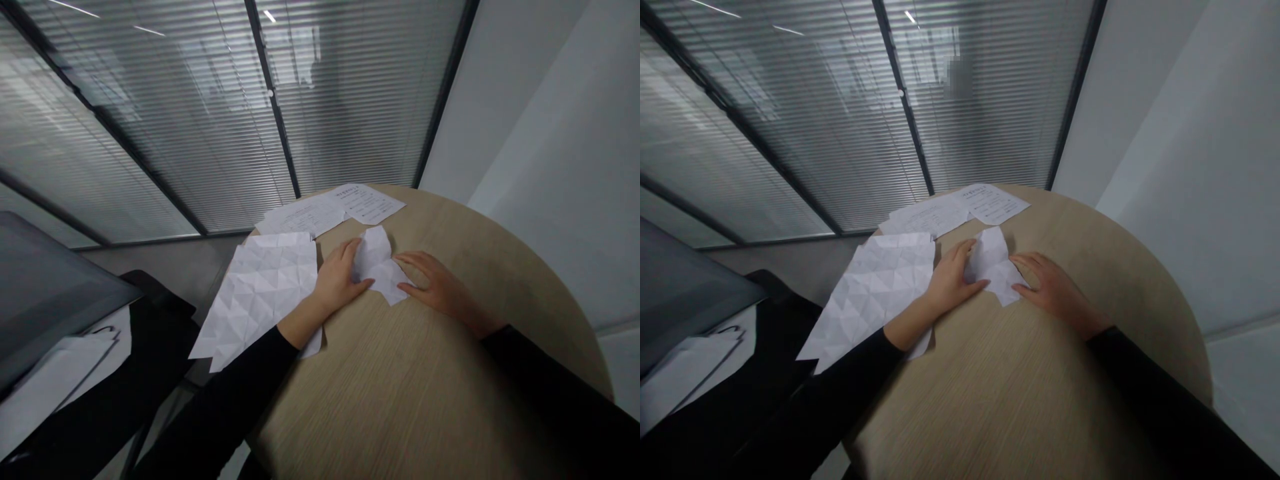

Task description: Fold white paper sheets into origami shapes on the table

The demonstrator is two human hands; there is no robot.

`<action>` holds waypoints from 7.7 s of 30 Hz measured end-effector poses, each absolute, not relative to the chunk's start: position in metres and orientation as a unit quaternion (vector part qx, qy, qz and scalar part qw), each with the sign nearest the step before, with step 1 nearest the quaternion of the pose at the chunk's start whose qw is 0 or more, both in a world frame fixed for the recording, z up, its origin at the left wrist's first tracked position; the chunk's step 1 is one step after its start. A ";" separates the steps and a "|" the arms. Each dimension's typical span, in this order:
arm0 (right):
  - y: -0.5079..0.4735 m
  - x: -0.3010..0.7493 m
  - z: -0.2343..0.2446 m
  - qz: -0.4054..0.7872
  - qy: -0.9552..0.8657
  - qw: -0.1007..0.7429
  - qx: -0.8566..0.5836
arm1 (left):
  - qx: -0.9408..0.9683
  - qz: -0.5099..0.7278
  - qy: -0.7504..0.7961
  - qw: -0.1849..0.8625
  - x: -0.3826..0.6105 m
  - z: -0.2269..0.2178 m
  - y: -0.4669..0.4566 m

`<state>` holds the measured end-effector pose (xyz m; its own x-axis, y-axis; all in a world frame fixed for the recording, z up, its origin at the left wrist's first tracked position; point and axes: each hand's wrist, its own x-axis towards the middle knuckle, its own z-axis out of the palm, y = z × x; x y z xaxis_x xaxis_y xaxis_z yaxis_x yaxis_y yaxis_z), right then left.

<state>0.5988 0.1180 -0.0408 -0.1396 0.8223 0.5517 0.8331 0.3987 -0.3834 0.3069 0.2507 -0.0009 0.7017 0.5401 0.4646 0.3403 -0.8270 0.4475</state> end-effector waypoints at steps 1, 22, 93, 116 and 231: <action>0.118 0.599 -0.041 -0.013 -0.755 0.358 -0.549 | 0.911 0.302 0.233 0.155 0.306 0.000 0.251; 0.108 0.593 -0.025 -0.017 -0.795 0.284 -0.535 | 0.963 0.181 0.149 0.130 0.306 0.009 0.248; 0.104 0.592 -0.024 -0.018 -0.805 0.303 -0.509 | 0.963 0.204 0.155 0.086 0.304 -0.003 0.275; 0.105 0.625 -0.038 0.006 -0.769 0.320 -0.553 | 0.944 0.179 0.271 0.054 0.304 0.013 0.261; 0.117 0.635 -0.033 0.023 -0.752 0.301 -0.586 | 0.963 0.175 0.164 0.127 0.298 0.003 0.280</action>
